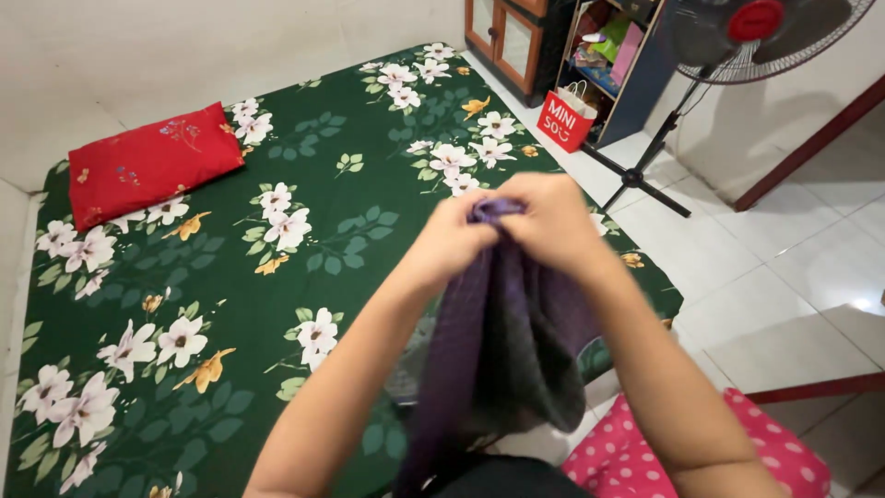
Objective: Tidying up a bed by folding a cloth, arranging a plush toy, and fluffing a pillow.
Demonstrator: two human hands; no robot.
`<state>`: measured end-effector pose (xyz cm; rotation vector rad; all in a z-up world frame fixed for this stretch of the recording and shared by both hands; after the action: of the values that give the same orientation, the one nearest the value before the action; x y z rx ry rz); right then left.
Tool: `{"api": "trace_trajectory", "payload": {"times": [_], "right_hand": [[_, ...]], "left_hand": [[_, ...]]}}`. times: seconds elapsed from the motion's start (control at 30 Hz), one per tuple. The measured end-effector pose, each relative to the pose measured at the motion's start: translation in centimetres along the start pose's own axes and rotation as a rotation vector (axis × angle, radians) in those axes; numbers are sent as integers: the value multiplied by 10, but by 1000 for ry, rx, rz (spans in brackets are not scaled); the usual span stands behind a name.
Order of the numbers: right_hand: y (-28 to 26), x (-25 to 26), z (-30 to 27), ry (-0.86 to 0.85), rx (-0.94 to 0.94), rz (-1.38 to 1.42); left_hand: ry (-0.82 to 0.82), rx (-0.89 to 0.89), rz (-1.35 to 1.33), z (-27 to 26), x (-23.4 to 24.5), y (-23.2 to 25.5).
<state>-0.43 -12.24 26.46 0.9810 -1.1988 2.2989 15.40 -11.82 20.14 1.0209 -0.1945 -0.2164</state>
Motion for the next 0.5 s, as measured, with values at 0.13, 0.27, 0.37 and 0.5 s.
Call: {"api": "trace_trajectory", "payload": {"times": [0.13,0.27,0.37,0.5], "right_hand": [[-1,19,-15,25,-64,35],[72,-8,-39,9,-302,-297],[121,-18,-53,86,-408,-408],[125,-7,-68,345,-403,-155]], "left_hand": [[136,177,83,23,14,-14],[533,232,-216,32,47,-7],[713,139,-338,41,80,-17],[929,-74,-538,54,118,-13]]}}
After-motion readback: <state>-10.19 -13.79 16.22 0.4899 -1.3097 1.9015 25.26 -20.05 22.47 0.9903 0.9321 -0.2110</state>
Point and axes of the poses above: each hand's wrist, its own z-axis towards the middle knuckle, its own x-axis out of the back of the hand, y = z × x, the point moved 3 cm from there along z, towards the middle knuckle, and after that the axes turned 12 degrees about -x, right-handed, at the moved point
